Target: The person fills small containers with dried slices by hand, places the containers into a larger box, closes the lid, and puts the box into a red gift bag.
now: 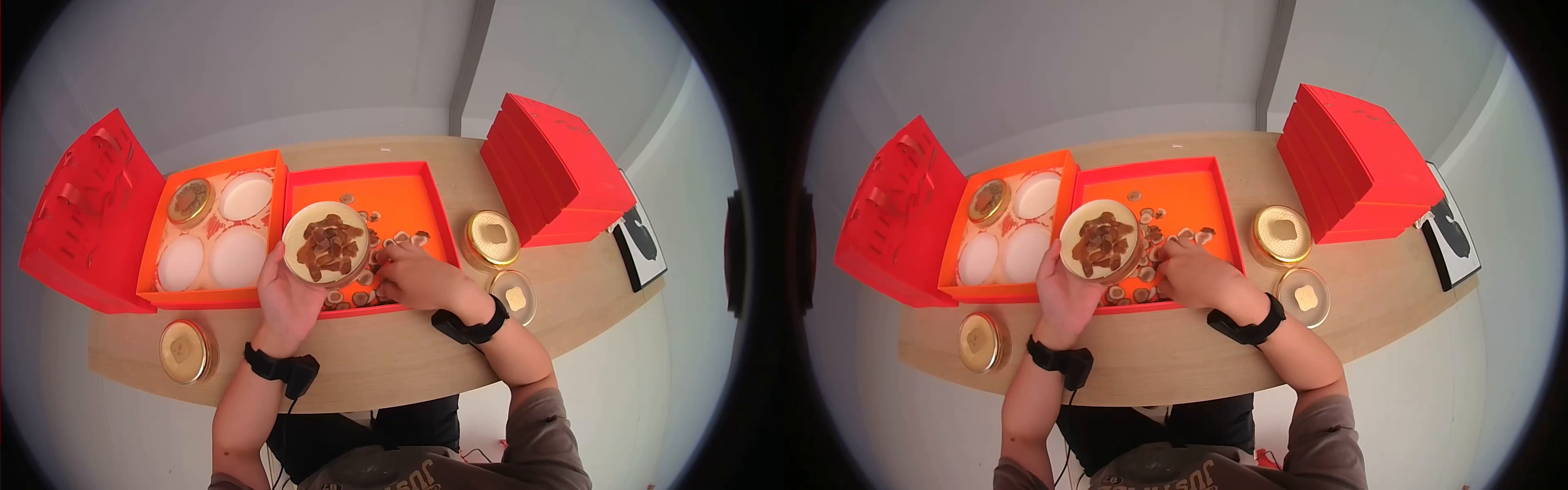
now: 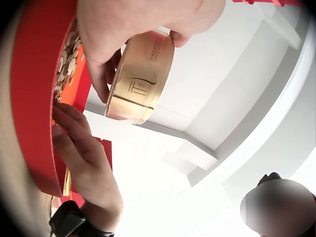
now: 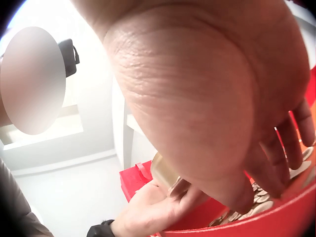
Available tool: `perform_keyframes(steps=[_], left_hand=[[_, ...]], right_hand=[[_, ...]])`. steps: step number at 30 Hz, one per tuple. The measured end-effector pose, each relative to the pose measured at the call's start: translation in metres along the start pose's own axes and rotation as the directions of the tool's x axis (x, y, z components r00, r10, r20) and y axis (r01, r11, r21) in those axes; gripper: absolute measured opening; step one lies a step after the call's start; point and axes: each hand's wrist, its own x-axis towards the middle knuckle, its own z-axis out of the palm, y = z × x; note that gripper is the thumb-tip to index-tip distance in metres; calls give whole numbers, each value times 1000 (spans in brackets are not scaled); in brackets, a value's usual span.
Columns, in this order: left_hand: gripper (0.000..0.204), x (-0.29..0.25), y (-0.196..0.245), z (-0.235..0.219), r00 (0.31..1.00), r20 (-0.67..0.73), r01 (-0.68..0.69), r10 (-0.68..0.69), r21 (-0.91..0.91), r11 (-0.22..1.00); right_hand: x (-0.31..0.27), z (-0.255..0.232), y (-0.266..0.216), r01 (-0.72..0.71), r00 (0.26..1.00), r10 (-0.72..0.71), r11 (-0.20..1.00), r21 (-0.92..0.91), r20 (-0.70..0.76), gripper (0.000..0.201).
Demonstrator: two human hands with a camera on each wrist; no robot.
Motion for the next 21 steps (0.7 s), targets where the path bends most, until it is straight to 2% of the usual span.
perform_keyframes(steps=[2, 5, 10, 11, 13, 14, 16, 20, 21], left_hand=[[49, 0, 0, 1, 1000, 1, 4, -4, -7, 1000], [49, -1, 1, 2, 1000, 8, 21, -21, -19, 1000], [50, 0, 0, -1, 1000, -6, 10, -10, -13, 1000], [50, 0, 0, -2, 1000, -5, 6, -6, -13, 1000], [50, 1, 0, -2, 1000, -7, 12, -12, -3, 1000], [50, 0, 0, -1, 1000, -5, 8, -8, -3, 1000], [51, 0, 0, 1, 1000, -10, 26, -26, 9, 1000], [52, -1, 0, 1, 999, -19, 41, -41, 40, 998], [52, -3, 1, 3, 998, -7, 64, -64, 47, 997]], right_hand=[[0, -3, 2, -26, 1000, 26, 1000, -15, 16, 26], [-3, -9, 11, 26, 997, -21, 997, 78, -70, 28], [-10, -42, 4, -69, 987, 108, 953, 294, -119, 30], [-11, -47, 2, -65, 987, 104, 954, 291, -120, 30], [-13, -56, -1, -1, 948, 120, 926, 376, -294, 28], [-13, -58, -4, 2, 948, 117, 928, 373, -295, 28], [-13, -61, -12, 56, 892, 167, 881, 469, -420, 26], [-10, -59, -31, 117, 870, 154, 859, 499, -469, 26], [-8, -54, -30, 201, 853, 41, 894, 400, -521, 26]])
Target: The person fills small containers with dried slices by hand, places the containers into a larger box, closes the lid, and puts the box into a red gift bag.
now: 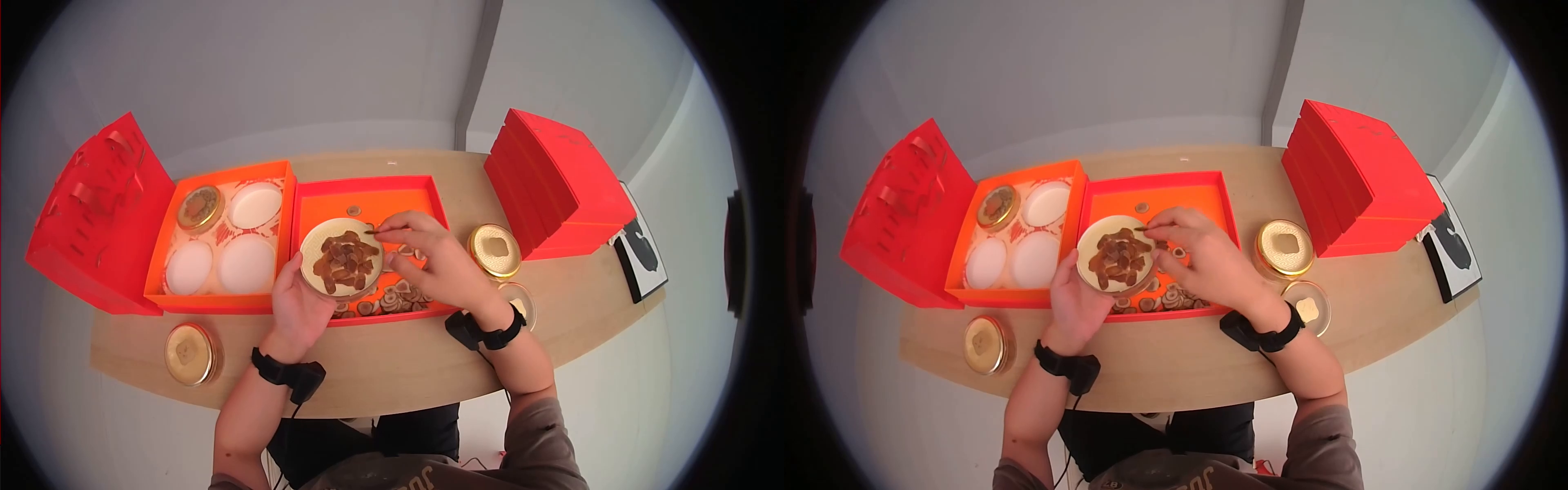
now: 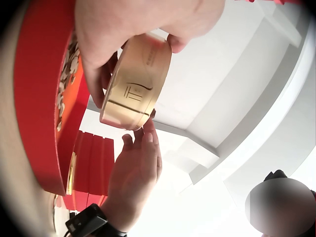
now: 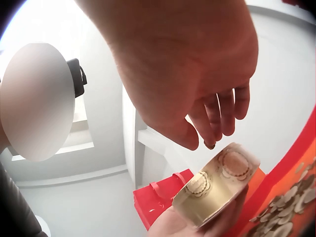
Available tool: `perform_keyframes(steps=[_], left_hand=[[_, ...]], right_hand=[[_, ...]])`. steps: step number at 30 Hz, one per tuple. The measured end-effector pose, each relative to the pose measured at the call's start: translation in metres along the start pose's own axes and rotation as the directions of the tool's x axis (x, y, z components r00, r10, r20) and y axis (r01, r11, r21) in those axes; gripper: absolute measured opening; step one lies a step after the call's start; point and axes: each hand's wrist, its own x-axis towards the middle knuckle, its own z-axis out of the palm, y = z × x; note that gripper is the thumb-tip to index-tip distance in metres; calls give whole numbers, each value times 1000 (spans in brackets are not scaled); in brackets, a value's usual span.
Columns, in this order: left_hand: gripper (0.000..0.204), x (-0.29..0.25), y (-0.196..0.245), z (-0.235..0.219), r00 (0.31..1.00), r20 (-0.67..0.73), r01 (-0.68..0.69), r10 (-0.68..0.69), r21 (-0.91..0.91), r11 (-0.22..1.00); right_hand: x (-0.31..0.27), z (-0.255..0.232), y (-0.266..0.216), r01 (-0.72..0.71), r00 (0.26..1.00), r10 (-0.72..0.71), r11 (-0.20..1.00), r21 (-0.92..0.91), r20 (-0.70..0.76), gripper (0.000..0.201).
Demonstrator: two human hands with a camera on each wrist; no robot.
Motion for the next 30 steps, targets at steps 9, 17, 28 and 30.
perform_keyframes(steps=[9, 17, 28, 30], left_hand=[[53, 0, -1, 2, 999, 26, 28, -28, 14, 1000], [53, -1, -1, 2, 1000, 31, 3, -3, 5, 1000], [53, 2, -2, 2, 998, -22, -54, 54, -15, 998], [53, 2, -3, 0, 999, -8, -50, 50, -30, 998]], right_hand=[[-3, 2, 2, 157, 987, -154, 982, -109, 43, 28], [-3, -18, 28, -139, 988, 129, 983, -118, -85, 34], [5, -26, 41, -642, 654, 679, 731, -230, 333, 41], [1, -27, 56, -579, 732, 627, 779, -241, 266, 41]])
